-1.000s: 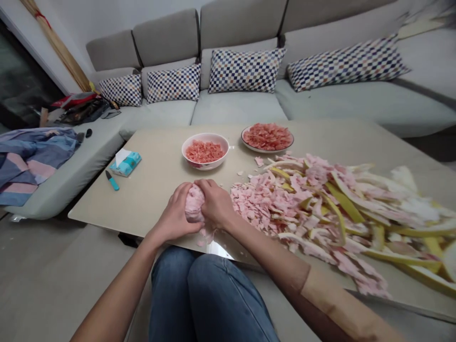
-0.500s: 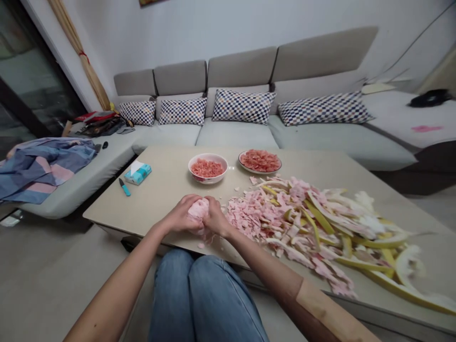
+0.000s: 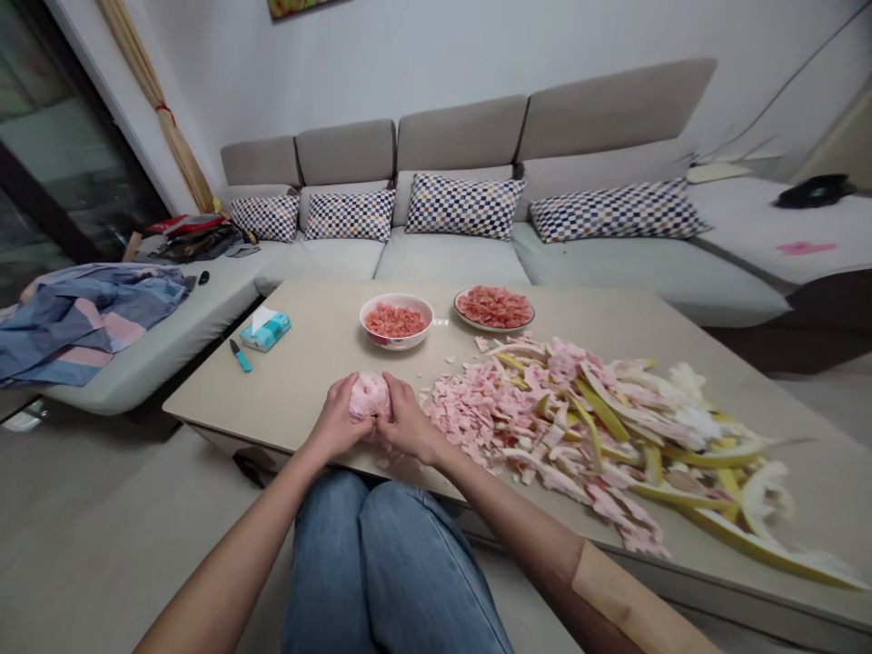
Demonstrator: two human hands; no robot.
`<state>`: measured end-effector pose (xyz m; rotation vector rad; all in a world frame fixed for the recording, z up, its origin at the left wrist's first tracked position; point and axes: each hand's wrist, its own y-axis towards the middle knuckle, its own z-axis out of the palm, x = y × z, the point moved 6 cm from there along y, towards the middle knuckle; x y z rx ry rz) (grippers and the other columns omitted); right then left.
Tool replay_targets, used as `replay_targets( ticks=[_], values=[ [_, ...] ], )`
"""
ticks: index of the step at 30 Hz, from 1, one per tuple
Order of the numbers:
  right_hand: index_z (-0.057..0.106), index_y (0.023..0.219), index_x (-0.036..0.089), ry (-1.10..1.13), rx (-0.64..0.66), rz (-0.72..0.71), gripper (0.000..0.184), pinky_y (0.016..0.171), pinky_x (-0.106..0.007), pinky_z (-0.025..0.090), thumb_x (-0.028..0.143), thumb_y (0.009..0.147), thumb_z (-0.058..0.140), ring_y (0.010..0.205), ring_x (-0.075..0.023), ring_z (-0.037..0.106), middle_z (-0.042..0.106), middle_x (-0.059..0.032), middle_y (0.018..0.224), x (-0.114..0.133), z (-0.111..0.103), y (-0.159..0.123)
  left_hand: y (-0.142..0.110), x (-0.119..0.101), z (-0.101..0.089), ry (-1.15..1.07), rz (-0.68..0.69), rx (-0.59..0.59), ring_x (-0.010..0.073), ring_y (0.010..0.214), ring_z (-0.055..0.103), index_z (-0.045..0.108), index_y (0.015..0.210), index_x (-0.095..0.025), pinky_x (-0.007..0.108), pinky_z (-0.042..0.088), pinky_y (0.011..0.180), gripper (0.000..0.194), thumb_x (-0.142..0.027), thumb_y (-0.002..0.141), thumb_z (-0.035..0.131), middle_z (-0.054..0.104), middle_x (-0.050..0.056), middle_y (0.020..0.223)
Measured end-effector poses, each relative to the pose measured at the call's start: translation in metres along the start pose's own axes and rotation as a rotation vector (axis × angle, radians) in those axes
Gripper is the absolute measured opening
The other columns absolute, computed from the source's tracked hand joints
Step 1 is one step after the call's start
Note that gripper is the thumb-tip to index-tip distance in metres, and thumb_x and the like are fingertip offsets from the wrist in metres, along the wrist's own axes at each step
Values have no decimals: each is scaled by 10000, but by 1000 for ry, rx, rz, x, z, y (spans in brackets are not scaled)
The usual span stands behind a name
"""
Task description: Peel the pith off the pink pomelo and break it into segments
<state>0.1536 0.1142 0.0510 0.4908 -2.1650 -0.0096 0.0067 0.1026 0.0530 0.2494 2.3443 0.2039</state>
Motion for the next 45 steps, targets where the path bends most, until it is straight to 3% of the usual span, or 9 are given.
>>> replay_targets(
  ticks=[9, 14, 22, 30, 45],
  values=[
    [334, 1487, 114, -159, -113, -39, 757, 1015, -447, 466, 207, 778, 586, 1280, -311, 487, 413, -225, 1416, 12, -8, -5, 14, -1, 3, 3, -77, -89, 313, 1296, 509, 437, 1371, -156, 471, 416, 1103, 723, -135, 684, 660, 517, 159, 1324],
    [349, 1486, 125, -302, -89, -47, 724, 958, -413, 499, 230, 809, 581, 1204, -303, 553, 422, -212, 1418, 14, -9, 6, 21, 3, 2, -10, -97, -139, 289, 1229, 557, 477, 1316, -168, 455, 443, 1076, 650, -135, 689, 647, 553, 131, 1258],
    [420, 1436, 212, -437, -99, 80, 643, 805, -406, 531, 244, 818, 594, 993, -304, 658, 492, -179, 1335, 10, -12, 23, 29, -5, 7, 12, -80, -145, 307, 1233, 557, 484, 1311, -194, 455, 448, 1066, 645, -157, 690, 652, 537, 127, 1271],
    [320, 1484, 134, -404, -131, 90, 711, 903, -410, 505, 216, 821, 565, 1121, -312, 609, 477, -218, 1374, 4, -6, 20, 36, -10, 2, 41, 3, -54, 313, 1201, 582, 506, 1308, -204, 454, 465, 1045, 664, -183, 667, 679, 562, 122, 1272],
    [476, 1399, 212, -153, -172, -25, 690, 952, -415, 505, 248, 729, 640, 1141, -285, 591, 571, -113, 1336, -15, -21, 15, 33, 2, 11, -69, 118, -81, 270, 1199, 554, 475, 1295, -211, 411, 443, 1067, 687, -182, 636, 667, 555, 83, 1256]
  ],
)
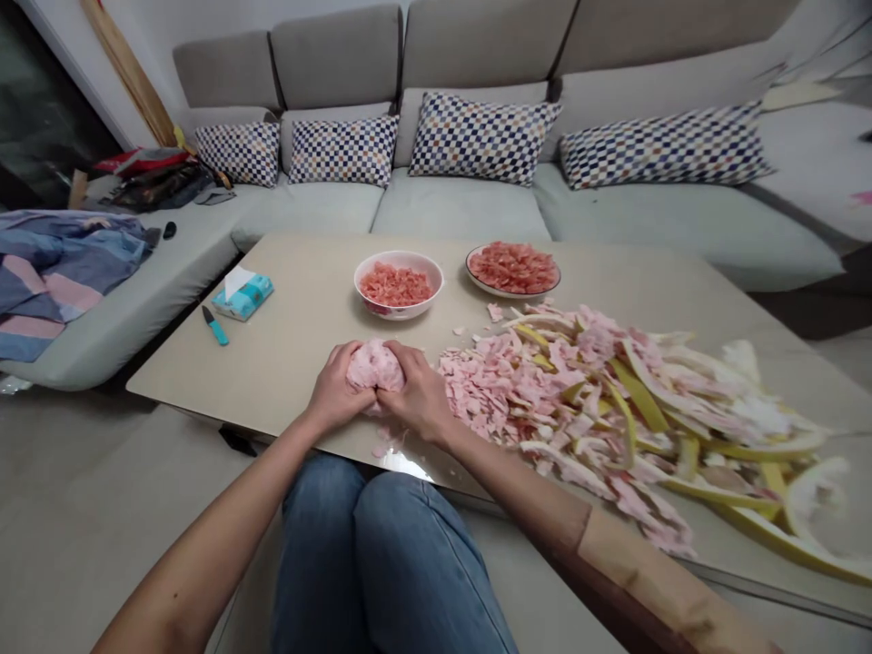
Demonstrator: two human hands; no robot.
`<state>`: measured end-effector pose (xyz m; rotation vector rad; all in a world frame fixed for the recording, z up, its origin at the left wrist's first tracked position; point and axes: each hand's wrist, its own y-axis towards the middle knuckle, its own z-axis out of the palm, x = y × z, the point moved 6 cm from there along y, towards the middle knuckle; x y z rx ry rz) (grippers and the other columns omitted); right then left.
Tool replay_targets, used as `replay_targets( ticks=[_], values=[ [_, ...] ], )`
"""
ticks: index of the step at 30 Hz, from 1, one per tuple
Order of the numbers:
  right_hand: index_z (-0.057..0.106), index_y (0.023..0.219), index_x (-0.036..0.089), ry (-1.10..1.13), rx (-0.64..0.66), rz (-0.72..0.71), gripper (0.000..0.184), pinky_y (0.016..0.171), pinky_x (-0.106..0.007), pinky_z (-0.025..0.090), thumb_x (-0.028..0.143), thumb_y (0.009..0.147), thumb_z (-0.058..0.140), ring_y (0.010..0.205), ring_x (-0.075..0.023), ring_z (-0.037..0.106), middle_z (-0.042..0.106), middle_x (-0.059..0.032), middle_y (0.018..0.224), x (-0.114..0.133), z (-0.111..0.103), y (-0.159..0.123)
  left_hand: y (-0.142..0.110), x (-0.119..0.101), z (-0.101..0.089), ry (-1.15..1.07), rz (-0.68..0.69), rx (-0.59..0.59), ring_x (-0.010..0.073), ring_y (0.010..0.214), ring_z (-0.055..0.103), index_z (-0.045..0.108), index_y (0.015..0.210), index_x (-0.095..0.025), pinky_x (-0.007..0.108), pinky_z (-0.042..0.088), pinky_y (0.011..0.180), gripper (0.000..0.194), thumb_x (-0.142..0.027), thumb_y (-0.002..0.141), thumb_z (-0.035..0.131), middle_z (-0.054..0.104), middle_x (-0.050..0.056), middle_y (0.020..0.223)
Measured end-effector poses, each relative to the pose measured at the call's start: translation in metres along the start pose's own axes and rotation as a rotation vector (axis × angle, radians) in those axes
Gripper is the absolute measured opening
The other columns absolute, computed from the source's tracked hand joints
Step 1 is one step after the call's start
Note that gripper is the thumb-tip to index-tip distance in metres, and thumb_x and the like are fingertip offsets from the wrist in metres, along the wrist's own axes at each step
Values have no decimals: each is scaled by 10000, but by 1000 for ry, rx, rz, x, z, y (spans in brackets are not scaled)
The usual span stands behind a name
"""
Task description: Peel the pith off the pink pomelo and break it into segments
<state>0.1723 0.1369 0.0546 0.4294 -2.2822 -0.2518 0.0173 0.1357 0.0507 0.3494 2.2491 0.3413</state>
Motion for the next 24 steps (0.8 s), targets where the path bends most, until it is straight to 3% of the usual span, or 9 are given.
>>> replay_targets(
  ticks=[9, 13, 17, 24],
  values=[
    [503, 1363, 210, 70, -44, 1, 677, 1020, -404, 472, 214, 699, 639, 1183, -259, 582, 598, -104, 1318, -2, -4, -1, 5, 3, 0, -15, 5, 52, 271, 1225, 550, 471, 1324, -198, 406, 432, 1089, 729, -180, 619, 658, 539, 94, 1295],
    [401, 1441, 167, -84, 47, 53, 712, 982, -405, 487, 241, 768, 619, 1196, -276, 571, 538, -151, 1369, 6, 2, 1, 17, 1, -4, 31, -29, 119, 298, 1225, 561, 493, 1336, -166, 434, 441, 1083, 771, -174, 593, 695, 555, 131, 1304],
    [345, 1482, 174, -201, 77, 84, 717, 873, -388, 520, 249, 812, 590, 1077, -281, 633, 482, -175, 1414, 17, 10, 1, 22, -3, -10, 70, -44, 174, 331, 1261, 548, 502, 1380, -179, 467, 428, 1092, 829, -152, 579, 709, 583, 140, 1322],
    [346, 1486, 159, -284, 44, 92, 679, 838, -389, 516, 266, 847, 547, 1049, -298, 637, 472, -184, 1402, 24, 17, -2, 9, 2, -4, 74, -123, 66, 261, 1280, 544, 465, 1422, -171, 365, 410, 1114, 805, -66, 637, 612, 545, 131, 1392]
  ],
)
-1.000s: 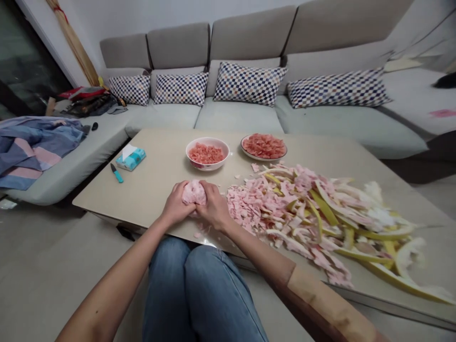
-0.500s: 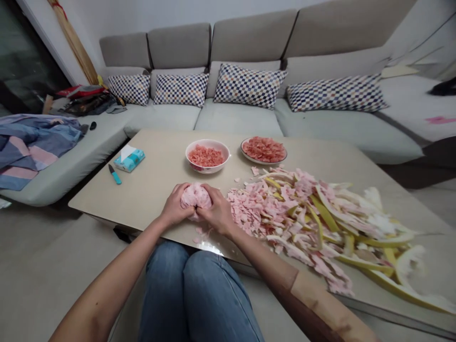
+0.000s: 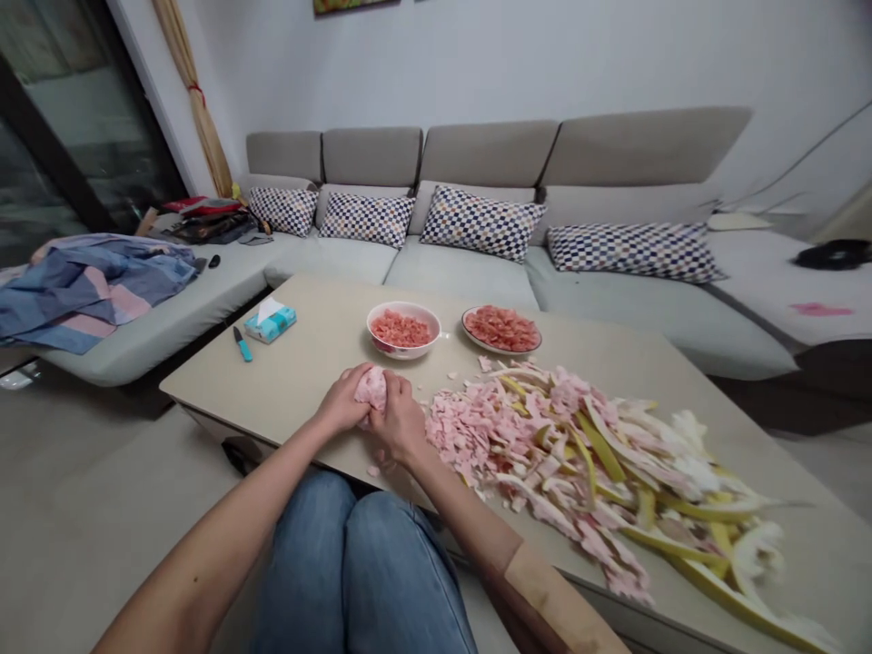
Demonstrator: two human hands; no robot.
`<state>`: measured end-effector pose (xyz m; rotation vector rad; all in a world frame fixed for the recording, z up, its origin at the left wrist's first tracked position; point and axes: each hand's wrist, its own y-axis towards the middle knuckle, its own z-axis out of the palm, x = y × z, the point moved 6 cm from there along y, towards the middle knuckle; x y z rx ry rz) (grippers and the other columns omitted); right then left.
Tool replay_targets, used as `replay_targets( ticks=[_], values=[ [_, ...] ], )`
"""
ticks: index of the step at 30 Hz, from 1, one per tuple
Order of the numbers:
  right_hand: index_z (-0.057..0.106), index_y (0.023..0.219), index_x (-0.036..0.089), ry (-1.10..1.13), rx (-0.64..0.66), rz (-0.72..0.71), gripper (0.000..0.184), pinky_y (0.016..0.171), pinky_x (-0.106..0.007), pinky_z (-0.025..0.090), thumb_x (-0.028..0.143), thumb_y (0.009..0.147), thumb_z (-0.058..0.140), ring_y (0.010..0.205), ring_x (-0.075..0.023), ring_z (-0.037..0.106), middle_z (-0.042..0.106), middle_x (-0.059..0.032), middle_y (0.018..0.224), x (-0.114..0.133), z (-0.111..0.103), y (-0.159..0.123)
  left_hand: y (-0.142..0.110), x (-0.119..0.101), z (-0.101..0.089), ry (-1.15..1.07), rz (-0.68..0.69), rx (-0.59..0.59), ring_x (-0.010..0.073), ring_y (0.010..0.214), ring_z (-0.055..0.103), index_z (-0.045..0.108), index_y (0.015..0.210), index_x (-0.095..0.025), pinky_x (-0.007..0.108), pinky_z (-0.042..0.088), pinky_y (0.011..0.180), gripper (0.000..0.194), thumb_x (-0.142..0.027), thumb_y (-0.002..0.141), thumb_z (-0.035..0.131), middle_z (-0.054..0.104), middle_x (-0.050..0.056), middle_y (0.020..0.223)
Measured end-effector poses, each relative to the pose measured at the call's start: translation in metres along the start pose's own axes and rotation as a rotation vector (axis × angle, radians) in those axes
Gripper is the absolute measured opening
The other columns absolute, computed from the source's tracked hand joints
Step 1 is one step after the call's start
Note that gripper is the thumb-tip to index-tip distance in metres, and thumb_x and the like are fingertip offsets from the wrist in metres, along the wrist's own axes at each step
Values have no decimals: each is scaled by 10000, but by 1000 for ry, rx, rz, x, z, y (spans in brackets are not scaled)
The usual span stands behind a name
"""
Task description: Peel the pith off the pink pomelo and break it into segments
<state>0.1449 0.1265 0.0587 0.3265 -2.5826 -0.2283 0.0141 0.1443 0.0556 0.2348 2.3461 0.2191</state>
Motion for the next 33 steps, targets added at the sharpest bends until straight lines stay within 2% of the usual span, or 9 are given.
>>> replay_targets(
  ticks=[4, 7, 9, 12, 15, 18, 24, 29, 33],
  values=[
    [344, 1492, 182, -43, -8, -3, 683, 817, -381, 520, 290, 850, 552, 1029, -297, 645, 469, -172, 1411, -2, 0, 3, 3, 4, 7, 1, -66, -52, 263, 1273, 550, 474, 1411, -200, 356, 429, 1087, 793, -54, 643, 608, 547, 113, 1390],
    [361, 1481, 180, -19, -2, -16, 677, 827, -390, 521, 256, 835, 549, 1058, -307, 639, 466, -173, 1420, -7, -2, 6, 6, 5, 11, 20, -131, -83, 288, 1278, 541, 457, 1415, -172, 373, 429, 1072, 789, -81, 652, 639, 544, 152, 1391],
    [373, 1473, 184, 28, 21, -31, 683, 855, -402, 515, 232, 817, 557, 1085, -316, 633, 461, -180, 1432, -10, -4, 10, 8, 4, 12, 36, -175, -96, 309, 1244, 559, 502, 1355, -134, 385, 441, 1040, 715, -111, 658, 659, 576, 188, 1336],
    [365, 1458, 136, 92, 56, -17, 743, 880, -412, 510, 231, 764, 615, 1101, -332, 630, 519, -218, 1374, -17, -11, 20, 11, -2, 13, 48, -192, -79, 311, 1152, 608, 608, 1168, -122, 366, 466, 967, 510, -128, 661, 660, 654, 181, 1173],
    [438, 1369, 117, 134, 76, -26, 693, 887, -379, 515, 255, 725, 652, 1098, -311, 637, 628, -187, 1236, -25, -16, 26, 13, -12, 12, 41, -157, -59, 307, 1121, 622, 626, 1090, -131, 364, 472, 940, 435, -107, 656, 634, 667, 166, 1124],
    [489, 1310, 177, 190, 74, -90, 595, 945, -352, 498, 286, 743, 632, 1155, -271, 614, 638, -123, 1256, -32, -13, 21, 7, -18, 12, 19, -108, -45, 294, 1141, 616, 610, 1123, -152, 379, 468, 978, 489, -86, 639, 617, 655, 143, 1161],
    [482, 1338, 197, 358, -40, -129, 699, 951, -427, 519, 261, 665, 655, 1110, -293, 639, 649, -114, 1254, -45, -9, 3, -10, -10, 15, -42, -57, -48, 255, 1241, 565, 517, 1280, -183, 383, 439, 1085, 689, -114, 609, 656, 586, 107, 1318],
    [490, 1333, 245, 389, -44, -104, 731, 984, -443, 521, 237, 626, 674, 1151, -290, 633, 655, -81, 1274, -49, -14, 4, -9, -7, 13, -138, 66, -103, 261, 1209, 591, 533, 1242, -197, 407, 467, 1075, 685, -109, 581, 687, 613, 97, 1284],
    [502, 1331, 260, 382, -23, -97, 744, 968, -428, 538, 247, 620, 721, 1121, -282, 651, 667, -69, 1256, -52, -16, 4, -8, -4, 13, -190, 145, -84, 268, 1211, 595, 526, 1255, -186, 413, 478, 1072, 680, -154, 607, 731, 612, 114, 1292]
  ],
)
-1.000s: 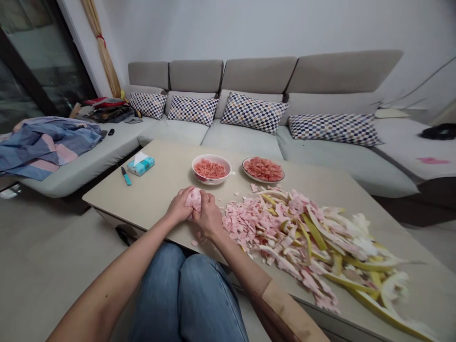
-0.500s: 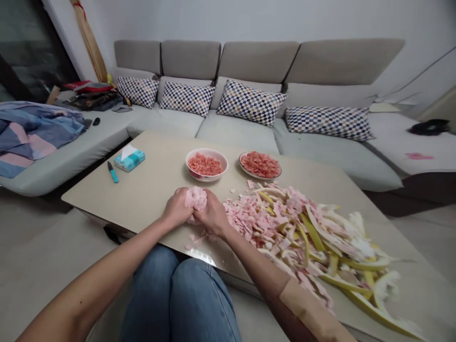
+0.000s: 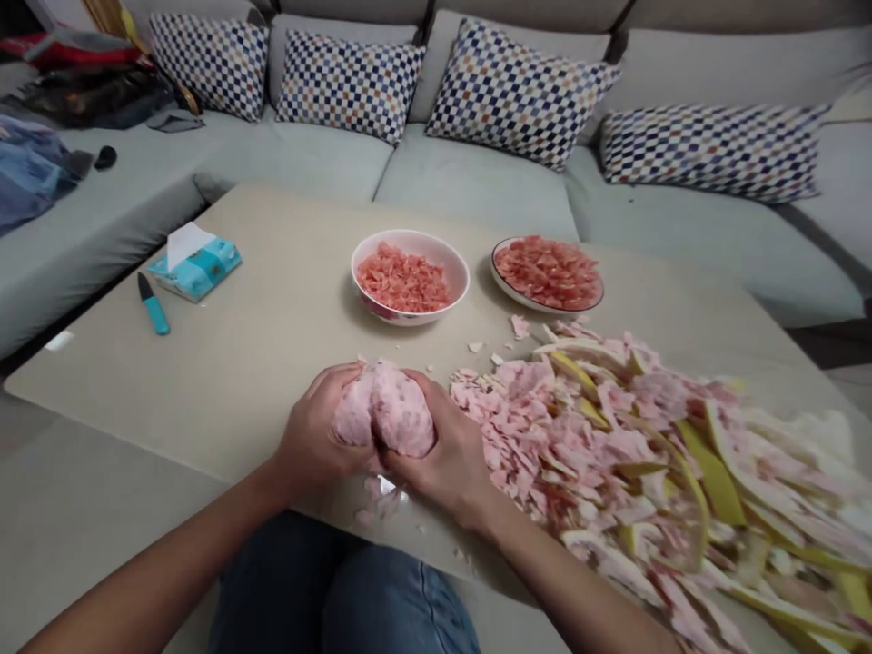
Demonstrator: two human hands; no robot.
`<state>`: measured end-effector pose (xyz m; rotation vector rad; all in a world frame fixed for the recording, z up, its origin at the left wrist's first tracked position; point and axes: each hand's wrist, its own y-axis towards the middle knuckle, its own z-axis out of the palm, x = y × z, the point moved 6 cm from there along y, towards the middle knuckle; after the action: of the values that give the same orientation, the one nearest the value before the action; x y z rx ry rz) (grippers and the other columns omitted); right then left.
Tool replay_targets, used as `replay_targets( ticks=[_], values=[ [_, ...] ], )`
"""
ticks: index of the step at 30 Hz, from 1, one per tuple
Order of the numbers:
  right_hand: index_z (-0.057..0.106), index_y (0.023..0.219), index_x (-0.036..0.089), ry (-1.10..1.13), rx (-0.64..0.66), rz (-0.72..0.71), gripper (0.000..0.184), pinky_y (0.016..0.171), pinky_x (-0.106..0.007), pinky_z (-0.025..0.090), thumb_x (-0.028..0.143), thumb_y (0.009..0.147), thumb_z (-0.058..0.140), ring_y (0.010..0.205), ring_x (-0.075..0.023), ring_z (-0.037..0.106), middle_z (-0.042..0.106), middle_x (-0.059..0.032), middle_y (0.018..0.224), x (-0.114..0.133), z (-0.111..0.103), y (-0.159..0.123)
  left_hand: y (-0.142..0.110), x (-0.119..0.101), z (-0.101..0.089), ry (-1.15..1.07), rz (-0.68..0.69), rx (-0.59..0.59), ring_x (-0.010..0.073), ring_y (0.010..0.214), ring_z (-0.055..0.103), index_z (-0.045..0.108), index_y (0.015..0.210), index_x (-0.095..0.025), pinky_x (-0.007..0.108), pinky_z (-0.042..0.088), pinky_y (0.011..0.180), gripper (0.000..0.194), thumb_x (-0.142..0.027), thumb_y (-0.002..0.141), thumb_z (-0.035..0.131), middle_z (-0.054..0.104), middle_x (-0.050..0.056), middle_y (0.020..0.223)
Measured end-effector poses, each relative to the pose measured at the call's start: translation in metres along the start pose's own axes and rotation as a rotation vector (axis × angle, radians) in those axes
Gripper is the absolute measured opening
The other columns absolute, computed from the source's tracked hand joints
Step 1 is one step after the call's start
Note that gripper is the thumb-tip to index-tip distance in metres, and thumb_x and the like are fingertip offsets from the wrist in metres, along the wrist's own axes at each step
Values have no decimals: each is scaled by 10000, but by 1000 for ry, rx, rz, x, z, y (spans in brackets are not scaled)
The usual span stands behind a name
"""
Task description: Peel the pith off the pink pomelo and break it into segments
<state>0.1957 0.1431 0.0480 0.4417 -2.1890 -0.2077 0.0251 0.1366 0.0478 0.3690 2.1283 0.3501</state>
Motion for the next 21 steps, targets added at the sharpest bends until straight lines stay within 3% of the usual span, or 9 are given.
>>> replay_targets(
  ticks=[5, 10, 12, 14, 15, 16, 18, 21],
  values=[
    [490, 1353, 258, -3, 6, -15, 774, 981, -429, 532, 250, 620, 737, 1135, -282, 649, 659, -74, 1281, 0, 1, -2, -4, 1, 1, -66, 59, -29, 272, 1221, 598, 505, 1272, -194, 431, 483, 1070, 672, -180, 644, 742, 608, 123, 1302],
    [529, 1346, 258, 63, 35, 22, 786, 1023, -442, 502, 228, 587, 730, 1161, -296, 637, 660, -73, 1299, -3, 0, 0, -9, 10, 0, -199, -63, -20, 289, 1231, 593, 554, 1265, -207, 444, 453, 1095, 667, -152, 627, 744, 619, 116, 1321],
    [605, 1281, 252, 170, 46, 141, 708, 1012, -453, 509, 247, 582, 719, 1146, -317, 645, 685, -74, 1266, -17, -9, -3, -14, 28, -12, -345, -214, -14, 309, 1231, 592, 611, 1218, -212, 436, 440, 1105, 641, -170, 600, 777, 637, 109, 1310],
    [681, 1182, 228, 343, 37, 376, 553, 943, -465, 547, 302, 635, 694, 1084, -340, 675, 725, -94, 1186, -42, -21, -12, -23, 57, -30, -540, -488, -67, 320, 1179, 626, 647, 1173, -207, 414, 491, 1037, 541, -247, 651, 781, 676, 113, 1248],
    [691, 1169, 204, 440, -9, 526, 481, 890, -478, 565, 351, 712, 657, 1039, -348, 695, 737, -118, 1146, -56, -28, -19, -29, 71, -42, -579, -597, -125, 336, 1146, 640, 670, 1130, -197, 403, 512, 998, 546, -274, 609, 814, 696, 119, 1199],
    [675, 1207, 195, 526, -45, 648, 485, 877, -492, 566, 385, 762, 643, 1037, -355, 698, 730, -135, 1164, -68, -33, -26, -32, 80, -55, -561, -646, -190, 344, 1164, 627, 683, 1117, -199, 379, 509, 995, 591, -274, 554, 848, 690, 114, 1215],
    [663, 1241, 202, 591, -65, 743, 528, 889, -496, 555, 395, 751, 697, 1056, -364, 690, 720, -145, 1189, -79, -37, -32, -32, 89, -74, -497, -650, -289, 340, 1207, 593, 693, 1110, -225, 340, 500, 992, 645, -263, 492, 873, 661, 89, 1277],
    [671, 1227, 214, 611, -1, 738, 528, 938, -478, 529, 420, 746, 739, 1104, -351, 665, 710, -133, 1217, -72, -30, -27, -27, 89, -72, -491, -686, -267, 309, 1078, 649, 681, 1106, -217, 336, 527, 908, 616, -313, 527, 870, 702, 80, 1158]
  ],
)
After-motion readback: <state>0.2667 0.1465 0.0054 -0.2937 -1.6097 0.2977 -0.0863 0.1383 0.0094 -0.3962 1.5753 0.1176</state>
